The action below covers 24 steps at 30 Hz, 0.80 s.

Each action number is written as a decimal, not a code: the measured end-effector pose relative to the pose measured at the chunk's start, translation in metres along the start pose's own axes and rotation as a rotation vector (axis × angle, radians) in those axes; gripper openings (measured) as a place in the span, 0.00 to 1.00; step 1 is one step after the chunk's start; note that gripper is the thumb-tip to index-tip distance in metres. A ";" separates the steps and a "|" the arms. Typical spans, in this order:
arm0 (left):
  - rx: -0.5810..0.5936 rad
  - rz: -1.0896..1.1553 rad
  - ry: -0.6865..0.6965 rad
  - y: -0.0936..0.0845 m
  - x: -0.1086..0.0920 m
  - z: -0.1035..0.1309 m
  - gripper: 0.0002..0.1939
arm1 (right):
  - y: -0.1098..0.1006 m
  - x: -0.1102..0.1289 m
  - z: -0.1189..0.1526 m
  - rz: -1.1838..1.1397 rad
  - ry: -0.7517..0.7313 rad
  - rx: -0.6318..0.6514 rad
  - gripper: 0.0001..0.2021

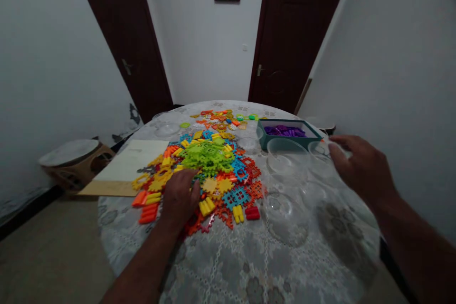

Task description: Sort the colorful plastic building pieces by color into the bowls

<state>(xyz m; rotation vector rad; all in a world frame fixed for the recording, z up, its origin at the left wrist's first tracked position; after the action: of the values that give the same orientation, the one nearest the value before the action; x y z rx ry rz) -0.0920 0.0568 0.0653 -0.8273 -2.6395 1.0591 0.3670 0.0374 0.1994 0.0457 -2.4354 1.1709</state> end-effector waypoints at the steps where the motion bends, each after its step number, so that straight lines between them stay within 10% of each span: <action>1: 0.019 -0.004 0.000 0.000 -0.002 -0.003 0.13 | -0.002 0.033 0.029 -0.100 -0.090 0.064 0.17; 5: 0.134 -0.060 0.002 0.009 -0.003 -0.017 0.18 | 0.039 0.155 0.160 -0.205 -0.396 0.511 0.20; 8: 0.226 -0.138 0.009 0.023 0.008 -0.029 0.20 | 0.091 0.203 0.213 -0.124 -0.462 0.620 0.26; 14: 0.326 -0.181 -0.003 0.050 0.039 -0.044 0.19 | 0.180 0.204 0.215 -0.011 -0.338 0.661 0.29; 24: 0.576 -0.216 -0.109 0.094 0.076 -0.071 0.26 | 0.200 0.187 0.222 -0.112 -0.308 0.592 0.29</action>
<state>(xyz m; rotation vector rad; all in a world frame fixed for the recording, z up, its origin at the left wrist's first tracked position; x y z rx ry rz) -0.0889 0.1959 0.0495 -0.3607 -2.2299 1.7078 0.0735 0.0281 0.0047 0.5678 -2.1957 1.9021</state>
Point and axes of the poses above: each hand's wrist, its own z-axis away from the middle knuckle, its own y-axis out of the palm, x = y × z, the point moved 9 cm from there along -z, towards the middle knuckle, and after that the axes turned 13 degrees about y, right-handed, at the moved point
